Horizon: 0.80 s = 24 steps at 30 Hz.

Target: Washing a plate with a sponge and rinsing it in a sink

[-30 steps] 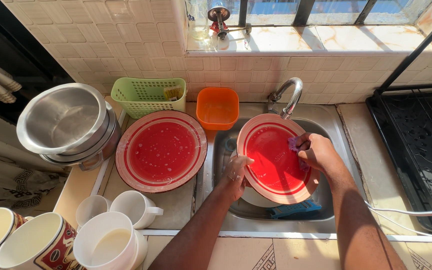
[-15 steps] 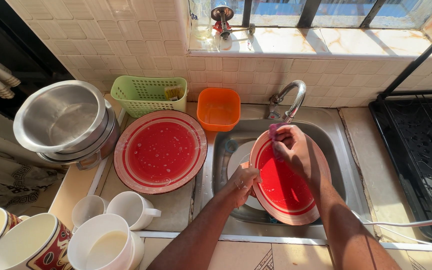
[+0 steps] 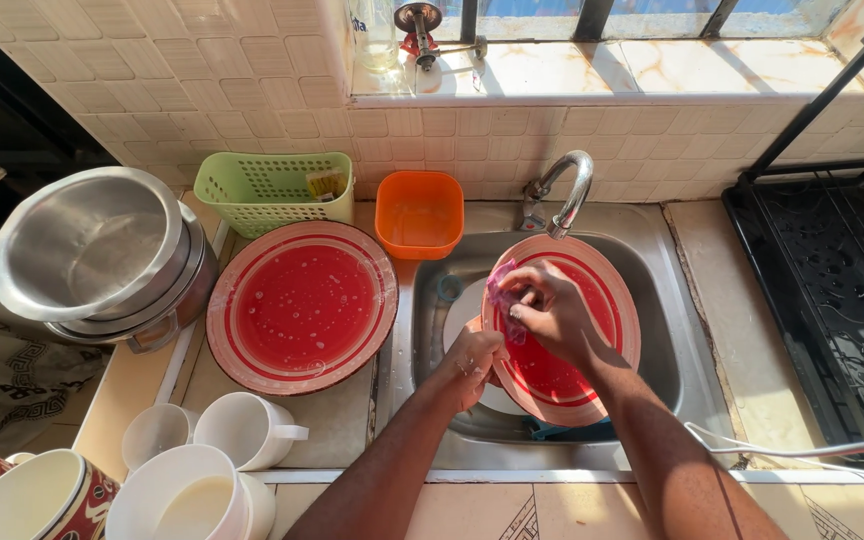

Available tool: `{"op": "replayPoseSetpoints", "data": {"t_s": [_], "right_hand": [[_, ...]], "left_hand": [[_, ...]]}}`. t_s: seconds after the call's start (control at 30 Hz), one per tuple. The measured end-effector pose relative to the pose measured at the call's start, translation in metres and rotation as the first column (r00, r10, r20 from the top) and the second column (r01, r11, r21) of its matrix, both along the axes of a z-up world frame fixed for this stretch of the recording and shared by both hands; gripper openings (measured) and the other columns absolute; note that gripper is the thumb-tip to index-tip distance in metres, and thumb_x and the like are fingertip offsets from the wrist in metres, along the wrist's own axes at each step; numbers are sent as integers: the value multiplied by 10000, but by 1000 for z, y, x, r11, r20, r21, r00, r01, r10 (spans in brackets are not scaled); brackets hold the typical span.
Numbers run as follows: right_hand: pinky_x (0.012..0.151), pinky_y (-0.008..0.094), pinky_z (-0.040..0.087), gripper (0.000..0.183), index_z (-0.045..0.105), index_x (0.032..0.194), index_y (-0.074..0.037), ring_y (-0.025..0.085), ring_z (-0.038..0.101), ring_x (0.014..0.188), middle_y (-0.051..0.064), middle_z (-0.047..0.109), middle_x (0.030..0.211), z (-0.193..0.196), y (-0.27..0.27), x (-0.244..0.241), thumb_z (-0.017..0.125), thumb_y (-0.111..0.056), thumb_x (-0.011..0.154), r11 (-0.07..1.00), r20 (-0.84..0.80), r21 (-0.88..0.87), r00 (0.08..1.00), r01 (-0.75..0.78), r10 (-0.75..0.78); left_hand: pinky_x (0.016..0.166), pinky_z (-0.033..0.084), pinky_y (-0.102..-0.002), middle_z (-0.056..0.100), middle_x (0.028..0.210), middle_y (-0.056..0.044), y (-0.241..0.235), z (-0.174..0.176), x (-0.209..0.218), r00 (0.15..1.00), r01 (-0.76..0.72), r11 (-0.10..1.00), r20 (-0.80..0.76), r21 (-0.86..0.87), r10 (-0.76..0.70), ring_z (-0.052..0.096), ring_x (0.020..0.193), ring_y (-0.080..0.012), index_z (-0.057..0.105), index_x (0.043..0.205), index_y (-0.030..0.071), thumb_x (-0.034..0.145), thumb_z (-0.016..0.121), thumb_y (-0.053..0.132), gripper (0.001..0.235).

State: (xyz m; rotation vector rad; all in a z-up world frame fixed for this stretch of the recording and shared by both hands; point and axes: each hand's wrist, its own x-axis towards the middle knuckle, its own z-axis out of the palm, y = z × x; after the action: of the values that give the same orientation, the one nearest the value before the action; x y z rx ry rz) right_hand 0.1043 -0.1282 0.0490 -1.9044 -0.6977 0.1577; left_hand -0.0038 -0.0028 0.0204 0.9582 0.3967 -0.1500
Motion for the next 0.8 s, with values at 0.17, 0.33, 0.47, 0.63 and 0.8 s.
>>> {"op": "replayPoseSetpoints", "data": {"t_s": [0.17, 0.33, 0.47, 0.63, 0.8], "right_hand": [[658, 265, 562, 326, 788, 1050, -227, 148, 674, 720, 42, 651, 1036, -35, -20, 43, 754, -69, 767, 978, -1, -45, 979, 205, -206], [763, 278, 565, 342, 774, 1059, -360, 112, 704, 785, -28, 670, 972, -34, -39, 65, 740, -165, 781, 874, 193, -229, 900, 430, -392], [671, 250, 539, 284, 764, 1042, -247, 115, 678, 687, 7, 613, 868, -1, -12, 22, 720, -103, 801, 956, 145, -76, 951, 285, -272], [655, 323, 586, 382, 771, 1067, -183, 246, 710, 742, 101, 637, 886, 14, 8, -17, 719, 20, 748, 995, 110, -83, 993, 47, -38], [667, 326, 605, 323, 773, 1087, -123, 200, 706, 764, 123, 685, 957, 21, 7, -27, 717, -65, 774, 974, -81, -54, 973, -219, 215]], "left_hand": [[635, 596, -475, 634, 984, -324, -4, -24, 3, 996, 48, 998, -79, -27, -50, 636, 751, -441, 489, 1194, -56, 631, 585, 102, 593], [651, 582, -507, 625, 1078, -353, -6, 21, -4, 991, 62, 996, -117, -58, -69, 651, 850, -496, 462, 1231, -66, 619, 578, 112, 648], [737, 586, -546, 596, 1169, -338, -6, -12, -2, 994, 96, 995, -41, -39, -97, 618, 966, -537, 380, 1376, -23, 627, 562, 118, 784], [734, 582, -522, 589, 1099, -328, -2, -34, 4, 995, 88, 994, -37, -69, -90, 596, 961, -522, 407, 1306, -51, 630, 546, 112, 709], [700, 591, -557, 642, 958, -233, 7, -7, 3, 1000, 14, 970, -21, -242, -20, 652, 848, -470, 572, 1164, 25, 650, 564, 190, 540]]}}
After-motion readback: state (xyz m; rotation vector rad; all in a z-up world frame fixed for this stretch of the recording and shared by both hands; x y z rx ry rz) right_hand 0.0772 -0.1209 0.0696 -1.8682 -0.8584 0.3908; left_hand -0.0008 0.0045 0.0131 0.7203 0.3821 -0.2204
